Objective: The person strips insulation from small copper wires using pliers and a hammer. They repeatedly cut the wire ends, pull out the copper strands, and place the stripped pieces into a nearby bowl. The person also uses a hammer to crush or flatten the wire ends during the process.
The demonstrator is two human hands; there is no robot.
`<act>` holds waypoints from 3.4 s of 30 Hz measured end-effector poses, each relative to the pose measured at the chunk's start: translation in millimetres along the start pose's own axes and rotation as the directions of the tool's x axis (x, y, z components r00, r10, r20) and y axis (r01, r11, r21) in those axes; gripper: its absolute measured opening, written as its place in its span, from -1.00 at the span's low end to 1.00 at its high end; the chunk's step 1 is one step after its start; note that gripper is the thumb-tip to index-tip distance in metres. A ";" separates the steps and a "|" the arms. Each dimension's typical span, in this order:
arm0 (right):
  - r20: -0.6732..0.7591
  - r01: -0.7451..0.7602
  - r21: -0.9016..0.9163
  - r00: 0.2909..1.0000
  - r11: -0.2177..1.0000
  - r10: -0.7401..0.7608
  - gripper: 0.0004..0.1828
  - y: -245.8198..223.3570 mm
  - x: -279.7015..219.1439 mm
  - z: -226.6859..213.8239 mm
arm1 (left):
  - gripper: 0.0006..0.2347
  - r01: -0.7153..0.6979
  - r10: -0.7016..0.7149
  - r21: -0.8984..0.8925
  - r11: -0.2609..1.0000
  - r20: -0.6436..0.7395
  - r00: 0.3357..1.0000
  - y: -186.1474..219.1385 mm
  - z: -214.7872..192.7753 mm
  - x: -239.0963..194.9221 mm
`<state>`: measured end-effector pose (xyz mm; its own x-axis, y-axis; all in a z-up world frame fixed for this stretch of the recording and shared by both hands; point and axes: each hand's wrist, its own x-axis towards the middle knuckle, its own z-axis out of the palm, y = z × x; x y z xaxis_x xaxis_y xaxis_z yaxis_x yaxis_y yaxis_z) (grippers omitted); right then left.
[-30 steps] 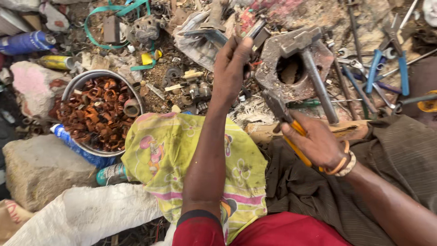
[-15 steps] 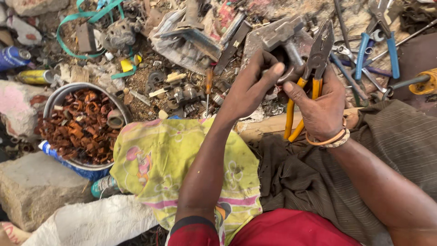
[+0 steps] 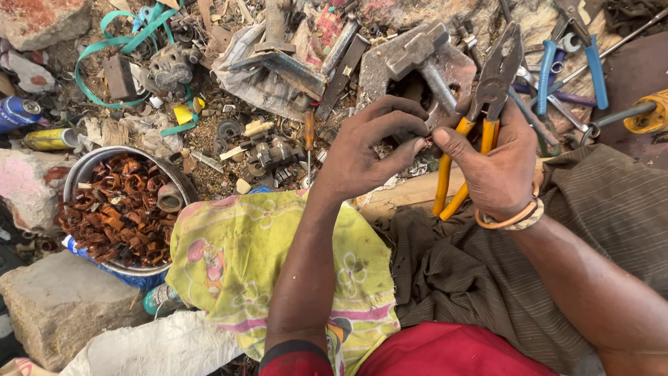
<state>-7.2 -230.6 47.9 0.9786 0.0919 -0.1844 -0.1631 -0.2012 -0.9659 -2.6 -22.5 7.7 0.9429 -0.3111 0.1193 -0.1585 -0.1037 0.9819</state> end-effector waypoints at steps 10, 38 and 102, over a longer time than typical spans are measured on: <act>0.000 0.052 -0.078 0.999 0.996 -0.052 -0.65 6.9 -3.7 0.2 | -0.80 0.022 -0.014 0.144 0.989 -0.053 0.998 3.7 6.1 -1.0; 0.321 -0.088 -0.677 0.858 0.731 0.400 -0.31 14.7 -1.3 -21.5 | -0.88 -0.008 0.045 0.158 0.987 -0.230 0.972 5.5 -17.7 -6.9; 0.241 0.488 -0.798 0.796 0.354 -0.555 -0.32 59.3 14.0 -21.6 | -0.65 -0.035 -0.091 -0.740 0.672 -0.130 0.987 -26.3 19.1 -14.2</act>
<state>-0.4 -262.3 -8.0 0.8391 0.4199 0.3459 0.5206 -0.8043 -0.2864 -17.4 -33.4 -22.6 0.9834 -0.1753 0.0473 0.0773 0.6399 0.7646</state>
